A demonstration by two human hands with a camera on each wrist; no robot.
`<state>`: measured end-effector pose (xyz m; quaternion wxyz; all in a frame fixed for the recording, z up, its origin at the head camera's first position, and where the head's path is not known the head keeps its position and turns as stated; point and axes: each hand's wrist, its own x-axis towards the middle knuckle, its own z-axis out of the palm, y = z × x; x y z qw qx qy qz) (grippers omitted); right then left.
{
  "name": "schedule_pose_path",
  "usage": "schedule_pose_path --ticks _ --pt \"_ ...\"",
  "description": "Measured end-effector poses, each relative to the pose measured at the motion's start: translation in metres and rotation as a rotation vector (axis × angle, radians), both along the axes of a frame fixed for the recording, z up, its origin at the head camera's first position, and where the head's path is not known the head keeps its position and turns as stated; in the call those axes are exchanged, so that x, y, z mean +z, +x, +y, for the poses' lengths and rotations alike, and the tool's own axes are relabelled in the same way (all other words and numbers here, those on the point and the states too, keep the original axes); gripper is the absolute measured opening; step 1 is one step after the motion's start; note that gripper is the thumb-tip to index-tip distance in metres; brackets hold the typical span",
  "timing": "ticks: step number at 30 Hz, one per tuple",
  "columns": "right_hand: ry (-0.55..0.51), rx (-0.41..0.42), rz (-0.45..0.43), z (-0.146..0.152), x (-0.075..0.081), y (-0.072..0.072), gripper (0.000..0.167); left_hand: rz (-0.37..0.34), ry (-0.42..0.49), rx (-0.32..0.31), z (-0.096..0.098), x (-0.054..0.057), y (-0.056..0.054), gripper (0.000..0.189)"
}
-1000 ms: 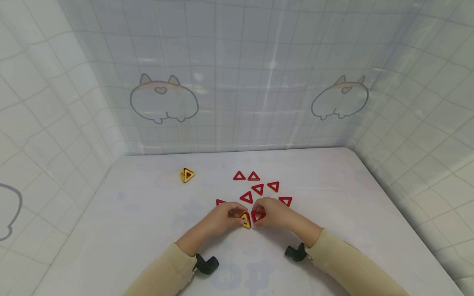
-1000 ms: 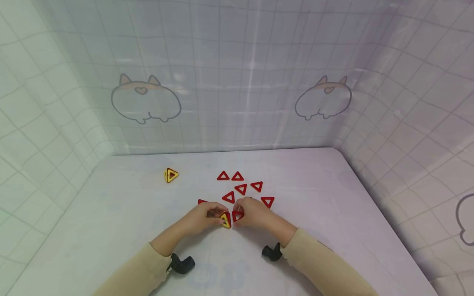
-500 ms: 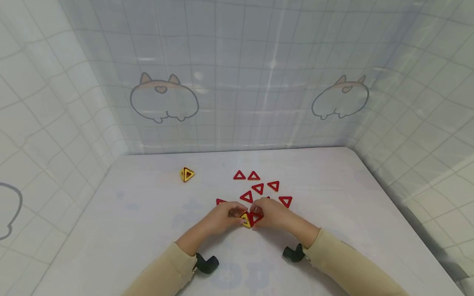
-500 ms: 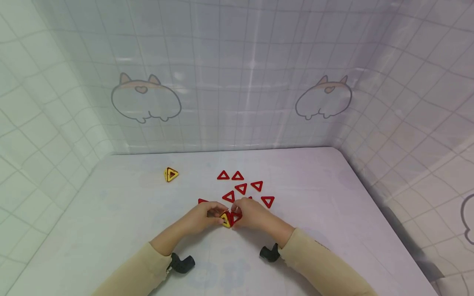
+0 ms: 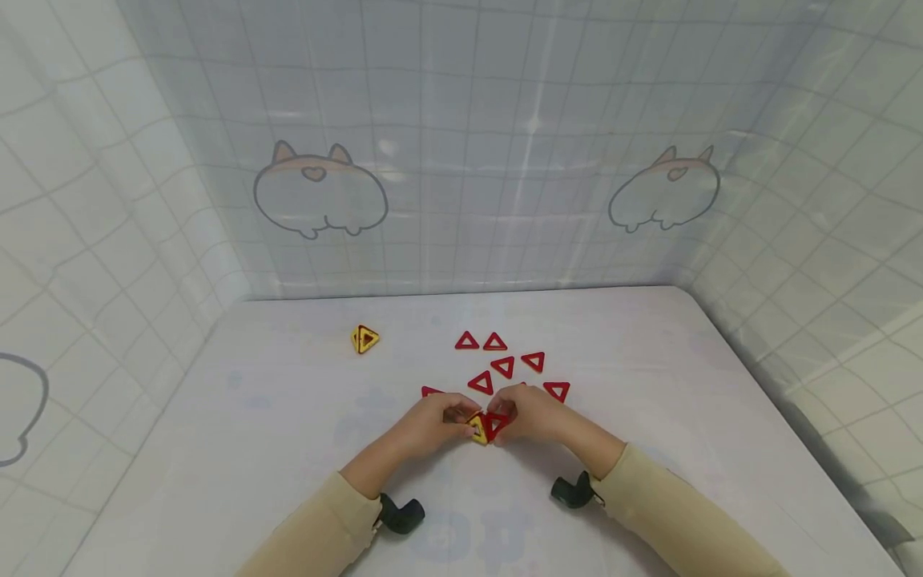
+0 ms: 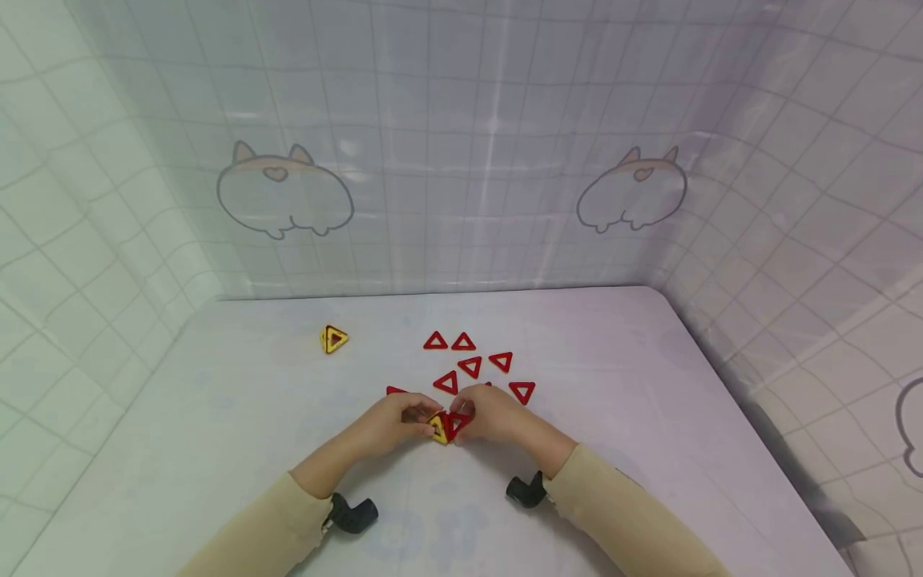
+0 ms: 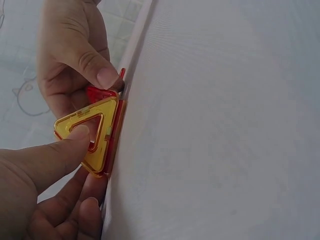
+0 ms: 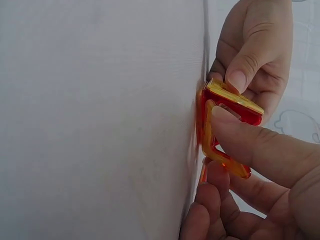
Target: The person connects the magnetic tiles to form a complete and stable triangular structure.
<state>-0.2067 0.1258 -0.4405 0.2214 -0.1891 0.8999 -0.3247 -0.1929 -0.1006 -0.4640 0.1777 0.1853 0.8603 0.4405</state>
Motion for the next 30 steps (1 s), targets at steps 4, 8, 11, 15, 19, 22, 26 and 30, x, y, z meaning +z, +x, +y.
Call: schedule_pose_path --ticks 4,8,11,15,19,22,26,30 --pt "-0.01 -0.003 0.008 0.0 -0.003 -0.002 0.035 -0.002 0.009 -0.003 0.0 0.001 0.0 0.031" --pt "-0.02 -0.005 0.02 -0.001 -0.004 -0.001 0.036 -0.004 0.01 -0.005 -0.001 0.001 -0.001 0.031" --pt "-0.027 -0.008 0.029 -0.003 -0.004 -0.001 0.037 -0.006 0.005 -0.004 -0.001 -0.001 -0.001 0.031" --pt "-0.036 -0.014 0.027 -0.007 -0.003 0.001 0.037 0.002 0.004 -0.005 -0.002 -0.002 -0.002 0.031" --pt "-0.046 -0.021 0.02 -0.01 -0.004 0.002 0.037 0.02 0.004 -0.011 -0.002 -0.001 -0.001 0.032" --pt "-0.046 -0.031 0.017 -0.011 -0.004 0.002 0.038 0.034 0.003 -0.018 -0.003 0.0 -0.001 0.032" --pt "-0.044 -0.039 0.01 -0.012 -0.004 0.003 0.037 0.043 0.004 -0.023 -0.003 0.0 -0.001 0.031" --pt "-0.049 -0.028 0.01 -0.011 -0.005 0.003 0.036 0.039 0.013 -0.021 -0.004 0.0 -0.001 0.03"
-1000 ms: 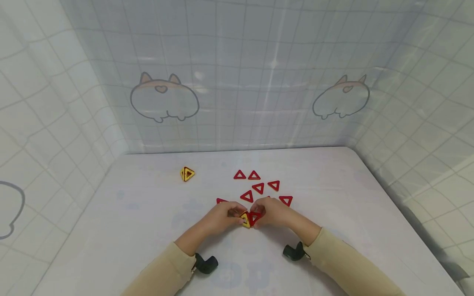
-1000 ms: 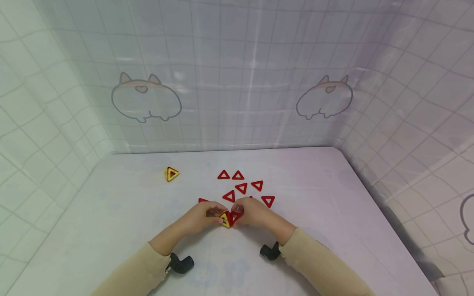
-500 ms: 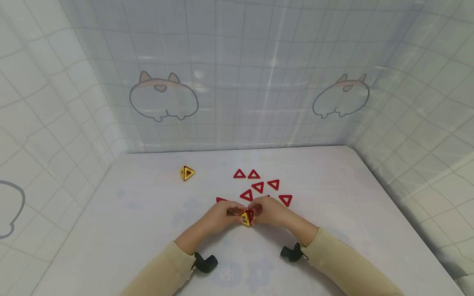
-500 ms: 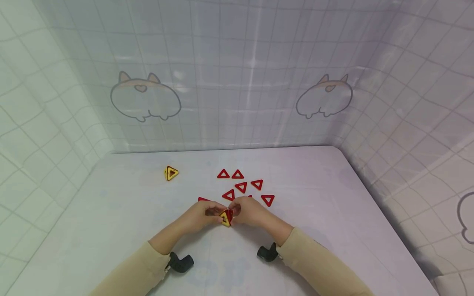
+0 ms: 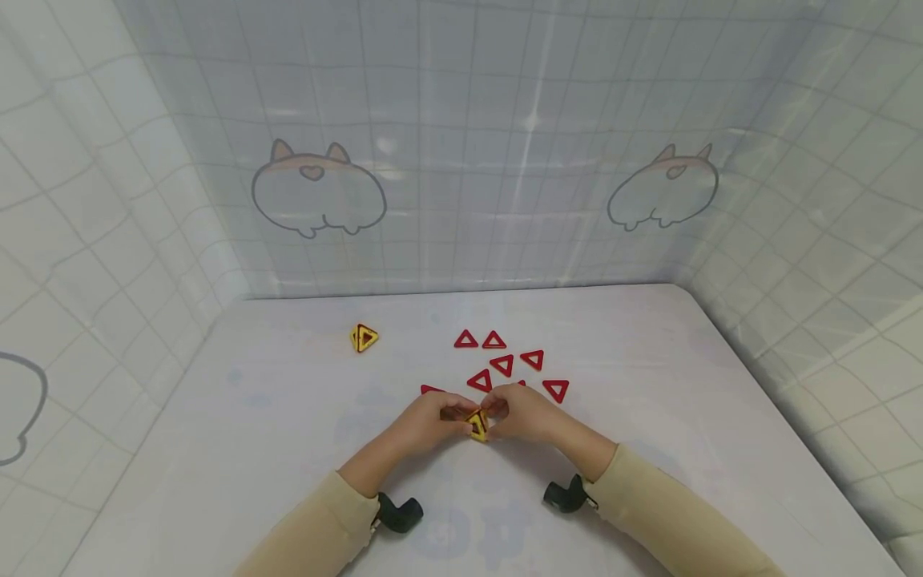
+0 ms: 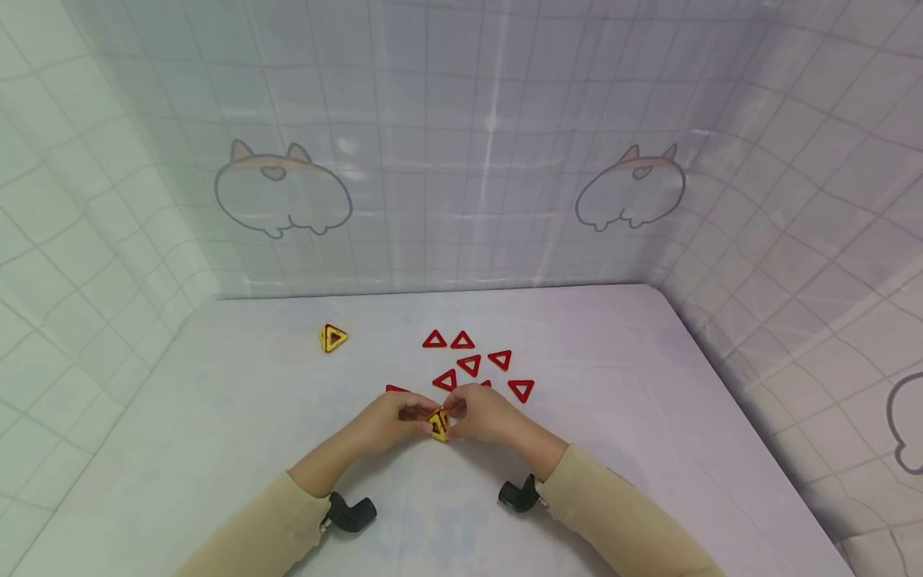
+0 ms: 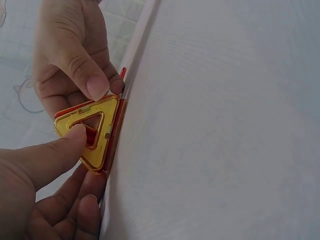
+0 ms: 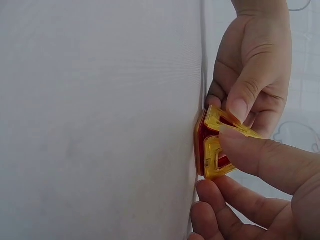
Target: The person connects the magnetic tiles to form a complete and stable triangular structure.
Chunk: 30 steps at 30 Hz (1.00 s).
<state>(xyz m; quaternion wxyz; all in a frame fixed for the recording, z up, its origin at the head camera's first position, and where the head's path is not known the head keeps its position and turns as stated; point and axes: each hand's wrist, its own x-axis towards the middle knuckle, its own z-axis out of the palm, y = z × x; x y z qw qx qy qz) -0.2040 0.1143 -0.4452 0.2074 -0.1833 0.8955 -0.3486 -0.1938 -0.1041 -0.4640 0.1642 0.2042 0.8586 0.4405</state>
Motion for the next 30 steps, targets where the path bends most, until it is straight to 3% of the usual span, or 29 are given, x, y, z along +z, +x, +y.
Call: schedule_pose_path --ticks 17,24,30 --pt "0.017 0.01 -0.021 0.004 0.007 0.0 0.038 -0.034 0.076 0.098 0.012 0.01 0.006 0.021" --pt "0.018 0.023 -0.052 0.008 0.01 0.0 0.039 0.0 0.08 0.09 0.013 0.009 0.007 0.019" --pt "0.037 0.053 -0.027 0.011 0.018 -0.002 0.037 0.03 0.076 0.108 0.012 0.012 0.005 0.018"
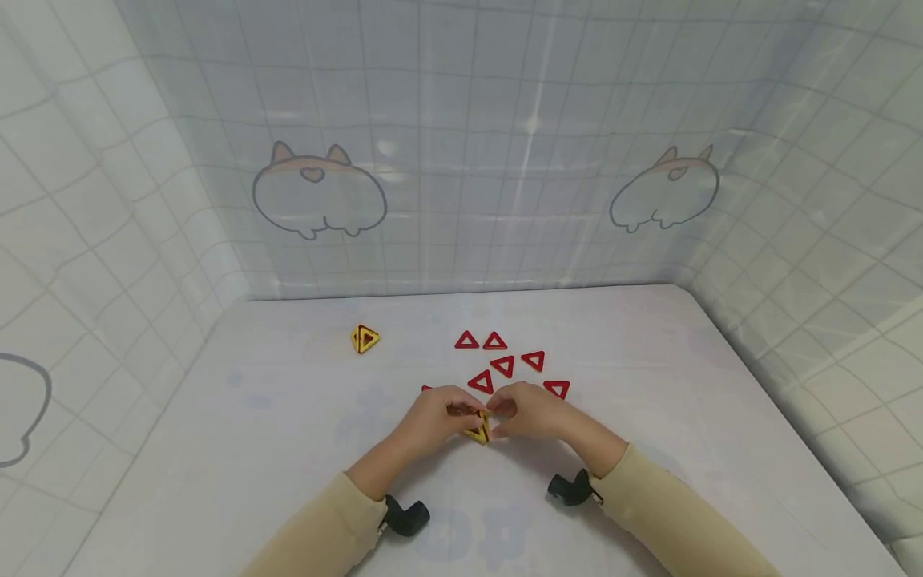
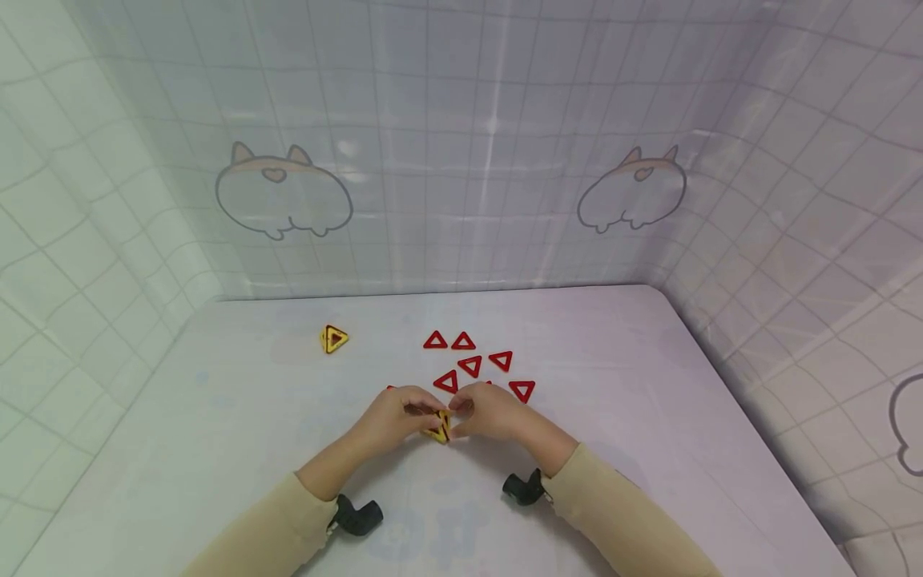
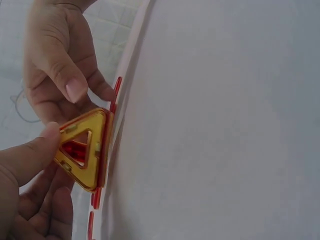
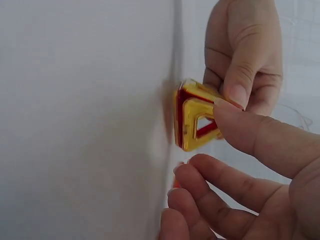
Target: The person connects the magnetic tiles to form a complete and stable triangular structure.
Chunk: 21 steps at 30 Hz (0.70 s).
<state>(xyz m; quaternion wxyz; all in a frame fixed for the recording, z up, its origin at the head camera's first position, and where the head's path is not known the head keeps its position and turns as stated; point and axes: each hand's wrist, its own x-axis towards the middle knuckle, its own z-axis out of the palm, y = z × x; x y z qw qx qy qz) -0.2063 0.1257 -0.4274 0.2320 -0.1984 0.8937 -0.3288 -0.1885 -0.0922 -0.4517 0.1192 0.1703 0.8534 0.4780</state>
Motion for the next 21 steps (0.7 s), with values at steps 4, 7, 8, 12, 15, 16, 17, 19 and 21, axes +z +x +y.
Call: schedule_pose_path --ticks 4,7,8,12,15,16,17,19,21 --pt "0.005 0.003 0.019 0.005 0.007 -0.003 0.035 0.029 -0.026 0.042 -0.004 0.004 -0.004 0.016" --pt "0.003 -0.011 0.022 0.01 0.012 -0.005 0.034 0.03 -0.042 0.079 -0.009 0.007 -0.01 0.016" --pt "0.001 -0.015 0.025 0.012 0.013 -0.006 0.034 0.028 -0.048 0.094 -0.011 0.009 -0.012 0.016" --pt "0.015 -0.051 0.049 0.021 0.019 -0.01 0.033 0.029 -0.062 0.172 -0.019 0.015 -0.025 0.018" --pt "0.02 -0.091 0.063 0.029 0.021 -0.014 0.029 0.052 -0.071 0.245 -0.026 0.02 -0.035 0.02" --pt "0.019 -0.106 0.07 0.032 0.022 -0.015 0.028 0.067 -0.079 0.266 -0.028 0.02 -0.039 0.02" --pt "0.013 -0.119 0.075 0.035 0.023 -0.016 0.027 0.082 -0.086 0.286 -0.031 0.021 -0.043 0.02" --pt "-0.001 -0.143 0.086 0.042 0.023 -0.019 0.027 0.107 -0.097 0.322 -0.035 0.021 -0.052 0.021" --pt "-0.015 -0.173 0.093 0.048 0.023 -0.022 0.027 0.132 -0.102 0.355 -0.038 0.02 -0.06 0.021"
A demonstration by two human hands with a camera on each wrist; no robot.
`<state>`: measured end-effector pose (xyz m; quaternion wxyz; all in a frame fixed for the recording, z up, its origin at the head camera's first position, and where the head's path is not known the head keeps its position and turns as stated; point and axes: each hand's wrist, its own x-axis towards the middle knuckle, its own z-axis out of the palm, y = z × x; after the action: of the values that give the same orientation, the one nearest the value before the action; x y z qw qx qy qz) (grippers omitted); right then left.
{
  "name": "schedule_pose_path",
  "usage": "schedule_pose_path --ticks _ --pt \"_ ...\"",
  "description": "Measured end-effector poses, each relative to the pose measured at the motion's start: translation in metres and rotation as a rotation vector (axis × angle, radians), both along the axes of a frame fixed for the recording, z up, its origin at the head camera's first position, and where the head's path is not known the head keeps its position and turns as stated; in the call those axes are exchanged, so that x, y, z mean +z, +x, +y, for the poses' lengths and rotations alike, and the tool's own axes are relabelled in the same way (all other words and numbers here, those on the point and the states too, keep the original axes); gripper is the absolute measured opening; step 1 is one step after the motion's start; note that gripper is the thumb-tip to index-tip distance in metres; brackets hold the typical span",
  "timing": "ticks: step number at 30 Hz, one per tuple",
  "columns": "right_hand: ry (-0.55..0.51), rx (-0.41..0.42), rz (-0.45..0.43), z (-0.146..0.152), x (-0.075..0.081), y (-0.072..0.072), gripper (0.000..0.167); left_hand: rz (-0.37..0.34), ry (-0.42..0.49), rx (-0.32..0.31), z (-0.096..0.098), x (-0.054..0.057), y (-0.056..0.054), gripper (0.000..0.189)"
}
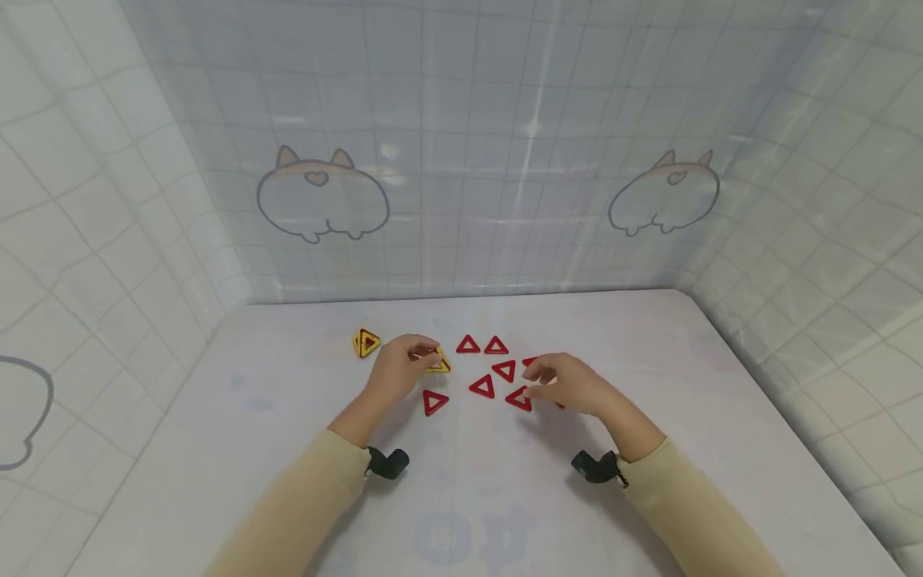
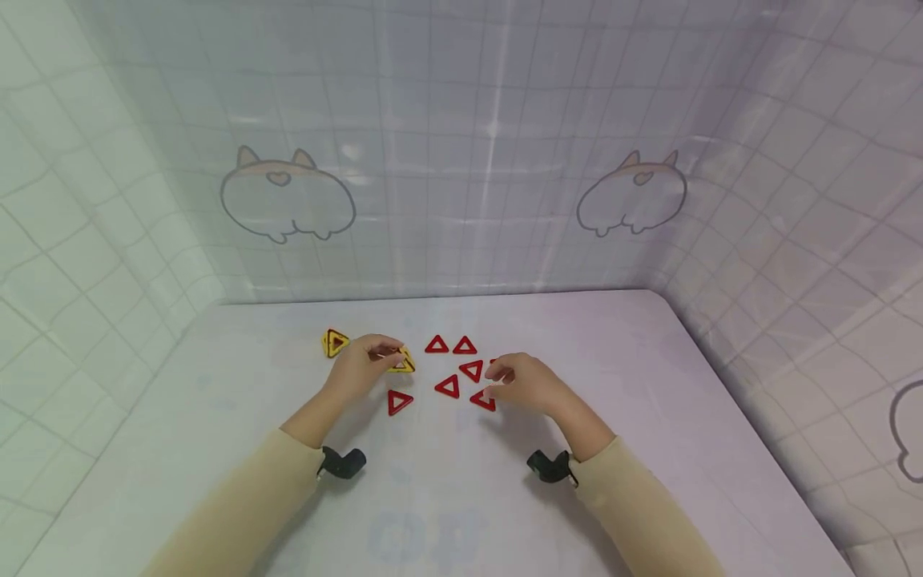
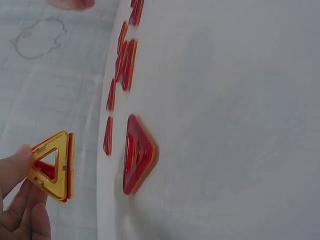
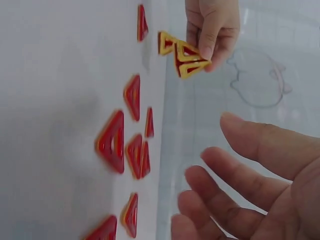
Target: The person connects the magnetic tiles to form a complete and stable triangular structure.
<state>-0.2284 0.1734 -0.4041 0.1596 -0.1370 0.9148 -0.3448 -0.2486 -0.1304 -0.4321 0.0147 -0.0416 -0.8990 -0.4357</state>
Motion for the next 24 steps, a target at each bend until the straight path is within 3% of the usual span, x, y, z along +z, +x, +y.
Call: schedule_pose_path --ticks 9,18,24 --pt "-0.053 -0.071 -0.006 0.015 -0.011 -0.017 0.025 0.072 0.004 0.088 -0.004 -0.009 -0.033 0.024" --pt "-0.084 -0.127 -0.005 0.022 -0.028 -0.033 0.023 0.028 0.017 0.16 -0.002 -0.025 -0.058 0.023" --pt "-0.094 -0.175 -0.044 0.019 -0.033 -0.042 0.024 -0.005 0.036 0.181 -0.002 -0.032 -0.064 0.026"
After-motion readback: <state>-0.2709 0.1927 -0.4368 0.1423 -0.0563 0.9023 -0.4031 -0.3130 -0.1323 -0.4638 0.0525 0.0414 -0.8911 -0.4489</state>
